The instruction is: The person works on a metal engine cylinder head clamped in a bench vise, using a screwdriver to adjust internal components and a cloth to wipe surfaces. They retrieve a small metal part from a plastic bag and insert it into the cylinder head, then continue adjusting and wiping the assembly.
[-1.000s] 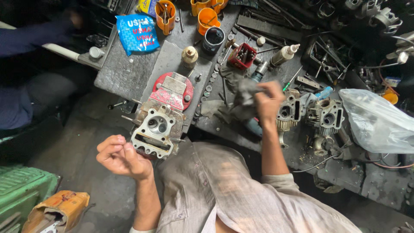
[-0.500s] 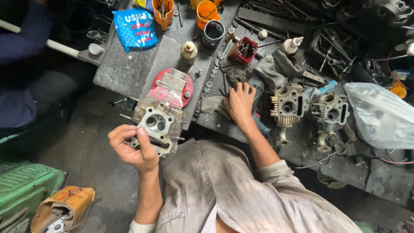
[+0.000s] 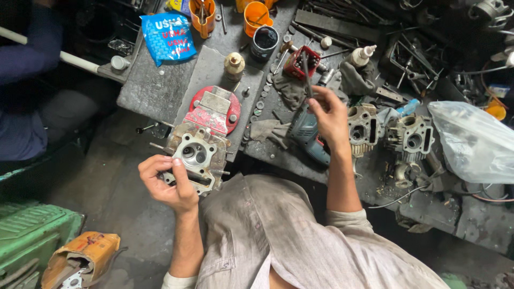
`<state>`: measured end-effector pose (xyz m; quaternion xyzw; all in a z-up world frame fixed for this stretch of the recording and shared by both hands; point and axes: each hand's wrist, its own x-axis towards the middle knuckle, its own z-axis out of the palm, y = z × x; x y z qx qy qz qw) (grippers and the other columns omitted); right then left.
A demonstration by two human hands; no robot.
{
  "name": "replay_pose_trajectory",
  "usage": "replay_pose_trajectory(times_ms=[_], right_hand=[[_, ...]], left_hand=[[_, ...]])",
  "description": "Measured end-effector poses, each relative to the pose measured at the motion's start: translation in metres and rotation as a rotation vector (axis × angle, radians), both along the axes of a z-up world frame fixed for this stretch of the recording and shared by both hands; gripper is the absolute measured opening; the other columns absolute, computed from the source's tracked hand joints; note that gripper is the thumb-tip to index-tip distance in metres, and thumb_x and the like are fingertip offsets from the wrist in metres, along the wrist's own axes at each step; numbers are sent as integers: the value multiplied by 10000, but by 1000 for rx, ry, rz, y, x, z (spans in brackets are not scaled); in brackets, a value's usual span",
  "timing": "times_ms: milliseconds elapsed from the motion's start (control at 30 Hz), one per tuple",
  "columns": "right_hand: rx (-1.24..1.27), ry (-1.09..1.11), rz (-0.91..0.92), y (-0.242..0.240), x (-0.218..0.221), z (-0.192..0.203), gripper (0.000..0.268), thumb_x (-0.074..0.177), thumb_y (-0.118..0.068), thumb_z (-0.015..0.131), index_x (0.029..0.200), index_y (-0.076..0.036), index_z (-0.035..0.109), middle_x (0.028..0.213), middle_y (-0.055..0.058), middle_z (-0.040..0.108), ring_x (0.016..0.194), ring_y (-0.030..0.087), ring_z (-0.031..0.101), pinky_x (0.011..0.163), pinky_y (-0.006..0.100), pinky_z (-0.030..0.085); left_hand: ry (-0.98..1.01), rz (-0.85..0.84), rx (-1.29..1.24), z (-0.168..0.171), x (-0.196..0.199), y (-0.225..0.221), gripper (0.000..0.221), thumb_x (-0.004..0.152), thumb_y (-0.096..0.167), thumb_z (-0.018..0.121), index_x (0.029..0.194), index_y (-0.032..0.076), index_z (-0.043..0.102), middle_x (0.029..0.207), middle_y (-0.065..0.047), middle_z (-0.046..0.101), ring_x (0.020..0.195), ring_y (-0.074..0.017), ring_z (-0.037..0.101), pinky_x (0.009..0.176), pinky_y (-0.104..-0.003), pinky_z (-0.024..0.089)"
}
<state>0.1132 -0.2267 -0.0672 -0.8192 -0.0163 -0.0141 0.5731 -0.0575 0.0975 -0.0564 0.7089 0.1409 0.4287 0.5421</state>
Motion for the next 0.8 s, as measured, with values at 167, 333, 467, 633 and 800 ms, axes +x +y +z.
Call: replay_pose_trajectory(times_ms=[167,333,467,633,800], right_hand=[[141,-124,-143,-2,-6,2,194,987,-65,758,1144,24,685,979,31,694,840,70,634,738,215,518],[452,-298,-67,13,-8,4,105,1137,-102,661,1101,-5,643,1063,45,649,953,128,628,897,275,517],[97,75,474,42,-23,6,233,1089,-241,530,1160,-63,661,871,72,684,796,125,654,777,290,550],[-37,418,759,110,-72,-31,268,1080,-225,546,1230,-34,661,825,35,622,756,94,563,703,291,520],[358,517,587,133,-104,-79,244,1038,-166,636,1186,7,723,864,-35,646,759,53,515,667,241,424]], left_hand=[[15,-13,19,3,0,2,163,942,-32,636,1028,29,511,1050,-114,553,991,-219,558,903,-320,463],[35,-55,128,16,1,4,148,930,5,644,1033,47,548,1025,-89,626,1025,-248,564,952,-358,469],[112,-63,356,29,-3,7,196,877,91,663,1066,77,612,1045,7,731,1100,-292,543,1053,-424,433],[191,-145,589,39,-10,9,336,828,235,752,1133,129,657,1145,30,720,1178,-262,558,1119,-509,346],[301,-207,648,50,-18,7,434,806,302,821,1176,143,660,1223,40,711,1255,-247,545,1163,-529,305]])
